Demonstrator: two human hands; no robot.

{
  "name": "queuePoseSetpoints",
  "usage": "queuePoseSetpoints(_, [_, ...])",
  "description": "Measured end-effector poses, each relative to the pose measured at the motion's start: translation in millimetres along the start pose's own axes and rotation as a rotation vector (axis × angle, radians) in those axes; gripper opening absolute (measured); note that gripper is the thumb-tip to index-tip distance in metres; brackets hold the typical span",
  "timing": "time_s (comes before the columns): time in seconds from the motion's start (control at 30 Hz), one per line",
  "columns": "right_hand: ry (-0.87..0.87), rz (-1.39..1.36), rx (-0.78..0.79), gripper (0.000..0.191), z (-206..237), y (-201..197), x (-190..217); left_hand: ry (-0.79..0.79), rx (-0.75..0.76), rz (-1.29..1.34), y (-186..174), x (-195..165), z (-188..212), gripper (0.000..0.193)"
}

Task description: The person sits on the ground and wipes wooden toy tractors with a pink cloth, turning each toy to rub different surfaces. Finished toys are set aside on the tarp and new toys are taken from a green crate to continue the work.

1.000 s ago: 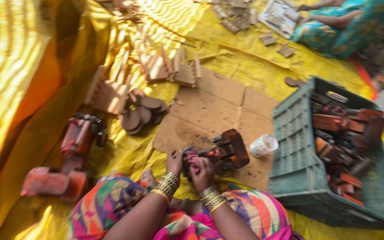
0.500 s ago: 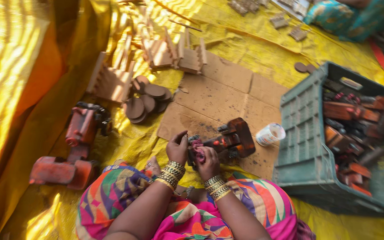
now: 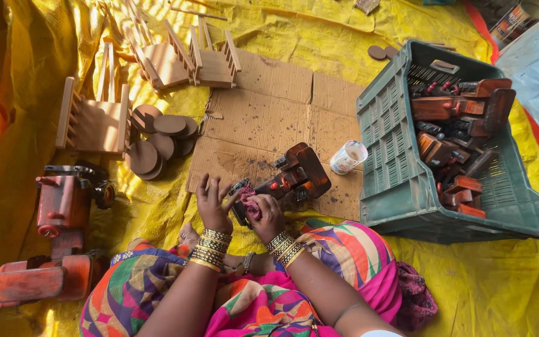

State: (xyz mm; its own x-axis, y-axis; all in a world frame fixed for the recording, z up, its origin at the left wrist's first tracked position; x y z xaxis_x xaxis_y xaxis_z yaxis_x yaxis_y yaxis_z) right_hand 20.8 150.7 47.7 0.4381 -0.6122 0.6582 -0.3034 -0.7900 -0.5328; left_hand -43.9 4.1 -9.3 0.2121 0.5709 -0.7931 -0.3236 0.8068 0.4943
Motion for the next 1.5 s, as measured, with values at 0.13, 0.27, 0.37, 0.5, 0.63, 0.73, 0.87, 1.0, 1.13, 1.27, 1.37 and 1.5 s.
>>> queuePoseSetpoints(0.13, [0.004, -0.017, 0.020, 0.040, 0.7, 0.5, 0.2, 0.127, -0.120, -0.172, -10.9, 8.4, -4.1, 0.040])
queuePoseSetpoints(0.27, [0.017, 0.031, 0.045, 0.042, 0.1, 1.2, -2.0, 0.352, -0.248, -0.652, -21.8, 23.5, -16.4, 0.047])
queuePoseSetpoints(0.37, [0.046, 0.091, 0.109, 0.042, -0.6, 5.3, -8.6, -0.098, -0.078, -0.687, -21.0, 47.6, -25.2, 0.063])
queuePoseSetpoints(0.5, [0.193, 0.103, 0.153, 0.039, -0.2, 11.2, -21.3, -0.537, 0.097, -0.513, -13.7, 65.2, -3.0, 0.069])
queuePoseSetpoints(0.63, [0.251, -0.175, 0.068, 0.032, -12.0, 5.7, -17.7, 0.086, 0.165, -0.741, 4.0, 30.6, -4.0, 0.074])
queuePoseSetpoints(0.73, [0.394, -0.599, -0.040, 0.028, -24.7, -7.6, -10.0, -0.186, 0.108, -0.803, -4.3, 41.1, -5.2, 0.070])
queuePoseSetpoints(0.87, [0.090, -0.209, -0.157, 0.025, -43.0, -33.3, 19.5, -0.149, 0.112, -0.770, -3.8, 43.9, -4.2, 0.064])
queuePoseSetpoints(1.0, [0.001, 0.049, 0.121, 0.032, -37.8, -2.2, 21.3, -0.054, 0.098, -0.812, 0.0, 41.2, -4.4, 0.055])
queuePoseSetpoints(1.13, [0.083, 0.001, 0.220, 0.034, -10.7, 18.8, -1.3, -0.035, 0.056, -0.970, -4.4, 40.2, -5.5, 0.050])
queuePoseSetpoints(1.27, [0.139, 0.018, 0.321, 0.031, -10.5, 14.6, -23.0, 0.046, 0.024, -1.051, -4.0, 40.8, -2.5, 0.047])
queuePoseSetpoints(1.37, [0.304, 0.065, 0.403, 0.027, -34.3, 13.8, -37.5, 0.009, 0.041, -1.046, -0.2, 42.8, -2.9, 0.048])
queuePoseSetpoints(1.5, [0.420, 0.283, 0.410, 0.025, -57.5, 25.4, -35.7, -0.026, 0.060, -0.987, -1.2, 39.9, -1.8, 0.050])
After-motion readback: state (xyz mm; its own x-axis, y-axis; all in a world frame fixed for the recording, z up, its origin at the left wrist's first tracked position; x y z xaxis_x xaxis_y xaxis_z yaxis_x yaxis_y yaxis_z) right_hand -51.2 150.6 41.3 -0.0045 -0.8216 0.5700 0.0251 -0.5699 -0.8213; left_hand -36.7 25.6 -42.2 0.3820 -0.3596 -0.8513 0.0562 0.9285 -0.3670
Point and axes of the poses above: each hand's wrist, its own z-axis away from the middle knuckle, its own y-axis out of the palm, x = y × z, the point moved 5 cm from there along -z, towards the middle knuckle, and after that the axes turned 15 degrees about -z, right-handed, at the moved point
